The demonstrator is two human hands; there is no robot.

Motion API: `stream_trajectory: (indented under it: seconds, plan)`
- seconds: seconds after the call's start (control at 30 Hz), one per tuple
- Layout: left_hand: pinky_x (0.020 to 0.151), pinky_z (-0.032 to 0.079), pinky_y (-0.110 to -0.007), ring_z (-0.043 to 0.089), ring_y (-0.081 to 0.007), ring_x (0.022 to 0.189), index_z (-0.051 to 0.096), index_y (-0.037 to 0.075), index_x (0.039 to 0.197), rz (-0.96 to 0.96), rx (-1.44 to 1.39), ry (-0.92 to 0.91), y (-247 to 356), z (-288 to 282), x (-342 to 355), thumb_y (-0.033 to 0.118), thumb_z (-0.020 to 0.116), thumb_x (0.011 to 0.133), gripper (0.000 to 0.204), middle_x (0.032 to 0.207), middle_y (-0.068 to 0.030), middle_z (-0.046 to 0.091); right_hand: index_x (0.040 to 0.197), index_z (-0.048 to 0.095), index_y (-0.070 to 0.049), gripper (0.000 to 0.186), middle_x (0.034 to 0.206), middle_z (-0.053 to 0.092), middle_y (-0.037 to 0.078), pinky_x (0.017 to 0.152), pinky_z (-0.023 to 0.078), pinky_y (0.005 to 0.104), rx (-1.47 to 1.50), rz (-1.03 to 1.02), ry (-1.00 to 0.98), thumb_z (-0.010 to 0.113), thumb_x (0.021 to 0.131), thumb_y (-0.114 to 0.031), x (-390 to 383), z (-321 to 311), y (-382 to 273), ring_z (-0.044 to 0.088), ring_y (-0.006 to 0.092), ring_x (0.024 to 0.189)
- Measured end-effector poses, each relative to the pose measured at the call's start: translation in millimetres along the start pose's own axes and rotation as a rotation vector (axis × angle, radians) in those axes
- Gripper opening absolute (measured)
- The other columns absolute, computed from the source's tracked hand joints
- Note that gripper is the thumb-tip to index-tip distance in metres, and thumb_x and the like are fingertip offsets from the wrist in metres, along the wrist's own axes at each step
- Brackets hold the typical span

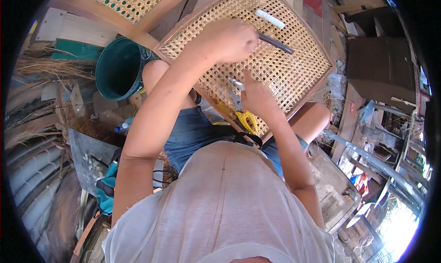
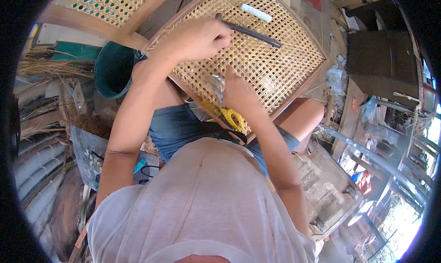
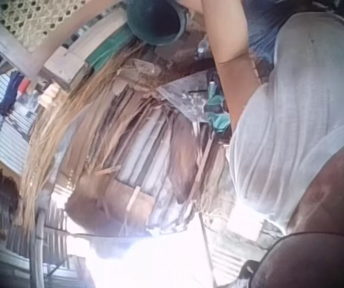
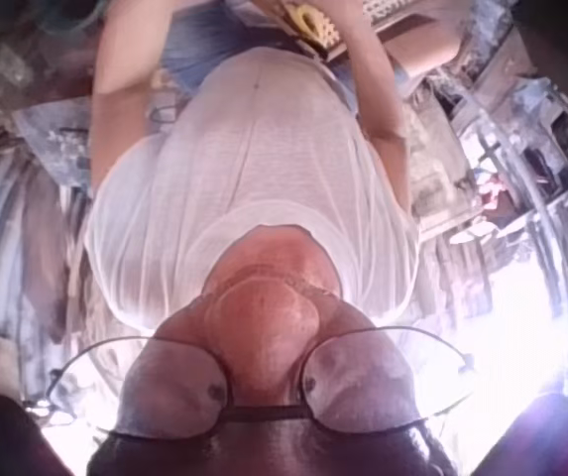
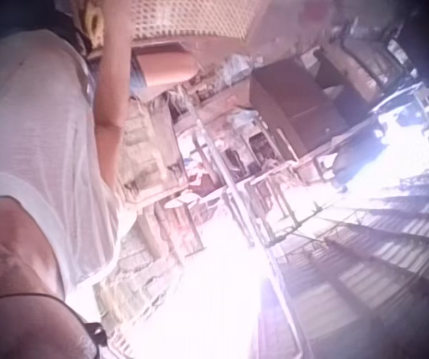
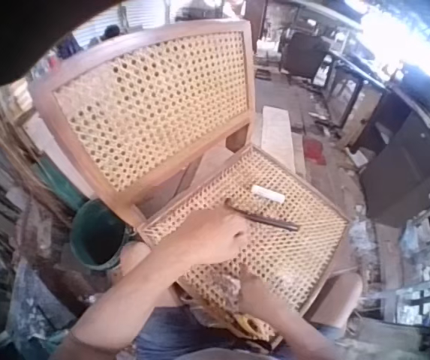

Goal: Repairing the cane seat of a wooden chair by weaving and securing rattan strands.

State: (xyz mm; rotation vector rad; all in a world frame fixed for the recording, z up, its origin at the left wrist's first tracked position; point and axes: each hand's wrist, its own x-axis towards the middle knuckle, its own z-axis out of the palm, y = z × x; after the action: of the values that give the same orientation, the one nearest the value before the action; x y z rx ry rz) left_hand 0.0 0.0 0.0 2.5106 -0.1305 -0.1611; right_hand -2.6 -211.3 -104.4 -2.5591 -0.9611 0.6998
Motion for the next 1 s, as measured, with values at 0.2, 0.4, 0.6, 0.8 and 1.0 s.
stream_trajectory:
  seconds: [0.2, 0.4, 0.6, 0.8, 1.0]
  plan:
    - [0.073, 0.056, -0.042, 0.072, -0.0268, 0.085, 0.079, 0.018, 0.088, -0.209, 0.104, 0.002, -73, 69, -14, 0.025, 0.066, 0.088, 0.015, 0.09, -0.005, 0.076, 0.114, 0.063, -0.003, 0.024, 0.094, 0.073, 0.023, 0.073, 0.058, 0.0519, -0.222, -0.017, 0.057, 0.054, 0.092, -0.01, 2, -28, -4, 0.074, 0.0399, 0.085]
    - [0.079, 0.056, -0.042, 0.073, -0.0289, 0.09, 0.079, 0.015, 0.091, -0.307, 0.074, -0.003, -78, 65, -16, 0.037, 0.075, 0.087, 0.023, 0.091, -0.0098, 0.076, 0.097, 0.074, -0.003, 0.02, 0.095, 0.074, 0.023, 0.079, 0.06, 0.0478, -0.287, 0.094, -0.053, 0.057, 0.088, -0.011, 24, -37, -28, 0.075, 0.0389, 0.091]
    - [0.076, 0.058, -0.042, 0.074, -0.0293, 0.086, 0.079, 0.016, 0.088, -0.326, 0.107, 0.032, -61, 56, -16, 0.035, 0.076, 0.084, 0.02, 0.091, -0.0099, 0.077, 0.099, 0.075, -0.003, 0.022, 0.1, 0.074, 0.024, 0.083, 0.06, 0.0471, -0.278, 0.089, -0.046, 0.058, 0.088, -0.013, 37, -23, -32, 0.074, 0.039, 0.093]
    - [0.074, 0.058, -0.042, 0.074, -0.0295, 0.084, 0.079, 0.015, 0.086, -0.316, 0.172, 0.046, -55, 71, -15, 0.032, 0.074, 0.083, 0.017, 0.09, -0.0109, 0.077, 0.097, 0.075, -0.003, 0.023, 0.102, 0.074, 0.023, 0.088, 0.058, 0.0493, -0.128, 0.052, -0.012, 0.061, 0.089, -0.019, 41, -26, -12, 0.073, 0.0381, 0.098]
    - [0.074, 0.057, -0.041, 0.074, -0.0268, 0.083, 0.081, 0.016, 0.089, -0.297, 0.021, -0.021, -95, 79, -7, 0.037, 0.076, 0.083, 0.023, 0.089, -0.0099, 0.077, 0.099, 0.076, -0.005, 0.024, 0.104, 0.075, 0.02, 0.09, 0.058, 0.0486, -0.063, 0.048, -0.147, 0.062, 0.088, -0.021, 53, -48, -10, 0.073, 0.0371, 0.1]
